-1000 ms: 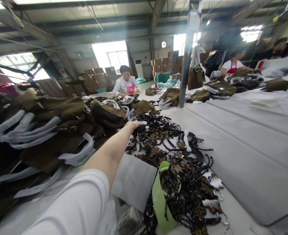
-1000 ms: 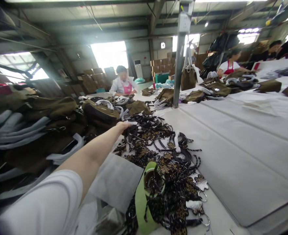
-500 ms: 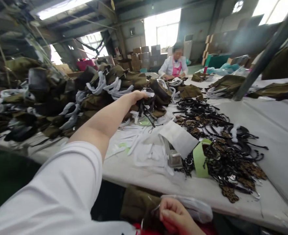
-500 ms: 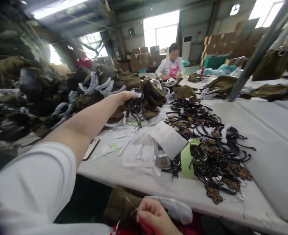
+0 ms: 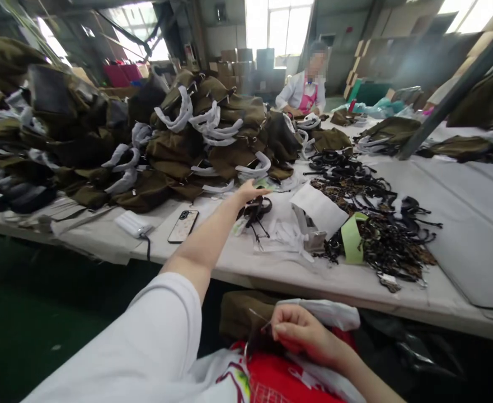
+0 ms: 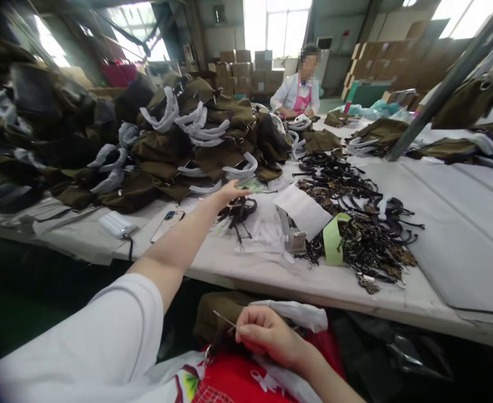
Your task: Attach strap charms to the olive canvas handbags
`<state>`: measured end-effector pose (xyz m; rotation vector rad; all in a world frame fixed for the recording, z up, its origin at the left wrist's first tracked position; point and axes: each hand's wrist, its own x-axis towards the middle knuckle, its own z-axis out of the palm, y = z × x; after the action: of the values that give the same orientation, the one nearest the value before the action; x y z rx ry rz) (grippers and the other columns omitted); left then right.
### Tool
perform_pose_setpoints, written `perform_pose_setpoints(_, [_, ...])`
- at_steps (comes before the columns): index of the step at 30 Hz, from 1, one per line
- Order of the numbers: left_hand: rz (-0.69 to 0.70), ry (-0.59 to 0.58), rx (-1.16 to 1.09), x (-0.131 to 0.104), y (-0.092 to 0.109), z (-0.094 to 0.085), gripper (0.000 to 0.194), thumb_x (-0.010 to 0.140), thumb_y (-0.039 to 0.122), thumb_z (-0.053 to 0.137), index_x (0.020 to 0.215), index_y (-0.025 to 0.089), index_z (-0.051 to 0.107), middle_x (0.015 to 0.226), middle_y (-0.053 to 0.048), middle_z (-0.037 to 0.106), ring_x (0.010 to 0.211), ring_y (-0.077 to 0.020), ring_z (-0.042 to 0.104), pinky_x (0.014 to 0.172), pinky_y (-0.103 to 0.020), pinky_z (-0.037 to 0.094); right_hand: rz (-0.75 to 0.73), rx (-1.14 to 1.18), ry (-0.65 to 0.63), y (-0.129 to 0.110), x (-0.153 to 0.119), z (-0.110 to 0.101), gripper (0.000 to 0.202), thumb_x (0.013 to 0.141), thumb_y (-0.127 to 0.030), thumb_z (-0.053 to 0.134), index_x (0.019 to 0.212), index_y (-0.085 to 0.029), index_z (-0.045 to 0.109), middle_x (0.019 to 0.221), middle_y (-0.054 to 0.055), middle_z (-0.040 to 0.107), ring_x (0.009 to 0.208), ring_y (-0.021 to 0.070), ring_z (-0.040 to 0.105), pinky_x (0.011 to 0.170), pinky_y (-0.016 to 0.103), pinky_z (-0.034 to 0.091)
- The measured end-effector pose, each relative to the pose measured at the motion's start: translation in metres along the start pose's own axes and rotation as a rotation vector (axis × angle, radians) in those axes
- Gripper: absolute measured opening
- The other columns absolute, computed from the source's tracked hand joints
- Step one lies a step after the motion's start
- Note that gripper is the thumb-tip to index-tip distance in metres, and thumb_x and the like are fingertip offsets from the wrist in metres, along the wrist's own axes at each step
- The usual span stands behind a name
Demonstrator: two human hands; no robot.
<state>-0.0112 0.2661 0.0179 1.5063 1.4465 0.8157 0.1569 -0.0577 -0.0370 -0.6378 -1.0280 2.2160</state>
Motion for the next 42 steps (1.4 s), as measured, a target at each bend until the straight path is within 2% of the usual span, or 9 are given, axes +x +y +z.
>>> perform_pose_setpoints(2, [0.109, 0.123, -0.039, -0.022, -0.005, 0.006, 0.062, 0.073, 0.045, 0.076, 0.124, 0.015, 0.057, 0.139, -0.016, 0.055, 0.130, -0.0251, 0.050, 0.104, -0.032, 0.041, 0.011, -0.005, 0.011, -0.002, 0.001, 0.002, 0.035, 0.079, -0.047, 0.074, 0.077, -0.014, 0.059, 0.050, -0.008, 0.042, 0.042, 0.0039, 0.026, 0.040, 0.019, 0.016])
perform_pose_setpoints(5, [0.277, 0.214, 0.040, -0.072, -0.023, 0.009, 0.040, 0.084, 0.042, 0.062, 0.115, 0.016, 0.064, 0.115, -0.011, 0.070, 0.107, -0.0205, 0.065, 0.094, -0.029, 0.048, 0.022, -0.004, 0.022, -0.001, 0.003, -0.001, 0.035, 0.080, -0.046, 0.073, 0.077, -0.014, 0.060, 0.050, -0.008, 0.042, 0.042, 0.0039, 0.026, 0.040, 0.019, 0.016])
perform_pose_setpoints(10, [0.090, 0.112, 0.461, -0.144, -0.068, 0.019, 0.017, 0.081, 0.036, 0.063, 0.083, 0.021, 0.072, 0.085, -0.007, 0.074, 0.086, -0.0236, 0.067, 0.083, -0.032, 0.049, 0.042, 0.002, 0.008, 0.002, 0.006, -0.004, 0.033, 0.081, -0.044, 0.073, 0.078, -0.014, 0.060, 0.051, -0.008, 0.042, 0.042, 0.0035, 0.026, 0.040, 0.019, 0.016])
perform_pose_setpoints(16, [0.010, 0.105, 0.400, -0.139, -0.091, 0.038, 0.019, 0.068, 0.033, 0.075, 0.060, 0.019, 0.065, 0.067, -0.005, 0.068, 0.075, -0.0231, 0.065, 0.070, -0.030, 0.047, 0.037, 0.022, 0.025, 0.001, 0.007, 0.002, 0.034, 0.079, -0.044, 0.075, 0.077, -0.014, 0.060, 0.052, -0.008, 0.044, 0.041, 0.0026, 0.024, 0.039, 0.018, 0.014])
perform_pose_setpoints(23, [0.110, 0.151, 0.112, -0.117, -0.042, -0.007, 0.026, 0.090, 0.036, 0.050, 0.085, 0.015, 0.065, 0.078, -0.002, 0.070, 0.072, -0.0127, 0.062, 0.064, -0.021, 0.047, 0.015, -0.003, 0.068, 0.004, 0.005, 0.001, 0.036, 0.079, -0.047, 0.074, 0.077, -0.014, 0.059, 0.049, -0.009, 0.040, 0.040, 0.0035, 0.024, 0.040, 0.019, 0.014])
perform_pose_setpoints(27, [0.204, -0.018, -0.128, -0.146, -0.020, -0.013, 0.025, 0.088, 0.040, 0.053, 0.085, 0.017, 0.061, 0.084, -0.004, 0.071, 0.072, -0.0116, 0.063, 0.066, -0.022, 0.049, 0.017, -0.022, 0.068, 0.002, 0.006, 0.006, 0.035, 0.080, -0.047, 0.073, 0.077, -0.015, 0.059, 0.049, -0.009, 0.040, 0.040, 0.0035, 0.023, 0.040, 0.019, 0.013])
perform_pose_setpoints(32, [0.119, -0.300, -0.080, -0.210, -0.049, 0.019, 0.018, 0.084, 0.034, 0.056, 0.076, 0.018, 0.059, 0.063, -0.001, 0.066, 0.057, -0.0133, 0.059, 0.058, -0.025, 0.048, -0.017, -0.048, 0.198, 0.001, 0.006, 0.004, 0.035, 0.081, -0.048, 0.072, 0.077, -0.015, 0.058, 0.049, -0.009, 0.039, 0.041, 0.0034, 0.022, 0.040, 0.020, 0.013])
perform_pose_setpoints(37, [0.053, -0.276, 0.130, -0.256, -0.071, 0.026, 0.011, 0.085, 0.029, 0.056, 0.087, 0.021, 0.063, 0.076, -0.002, 0.075, 0.070, -0.0182, 0.069, 0.063, -0.028, 0.049, -0.068, -0.146, 0.473, -0.003, 0.014, 0.001, 0.036, 0.080, -0.050, 0.070, 0.078, -0.016, 0.058, 0.046, -0.010, 0.037, 0.040, 0.0040, 0.022, 0.040, 0.021, 0.011])
perform_pose_setpoints(42, [0.057, -0.211, 0.343, -0.268, -0.071, 0.017, 0.018, 0.084, 0.030, 0.059, 0.099, 0.022, 0.064, 0.079, -0.001, 0.077, 0.075, -0.0207, 0.071, 0.064, -0.029, 0.047, 0.025, -0.249, 0.462, -0.008, 0.028, 0.005, 0.034, 0.078, -0.048, 0.069, 0.076, -0.015, 0.059, 0.047, -0.009, 0.039, 0.041, 0.0044, 0.025, 0.042, 0.022, 0.011])
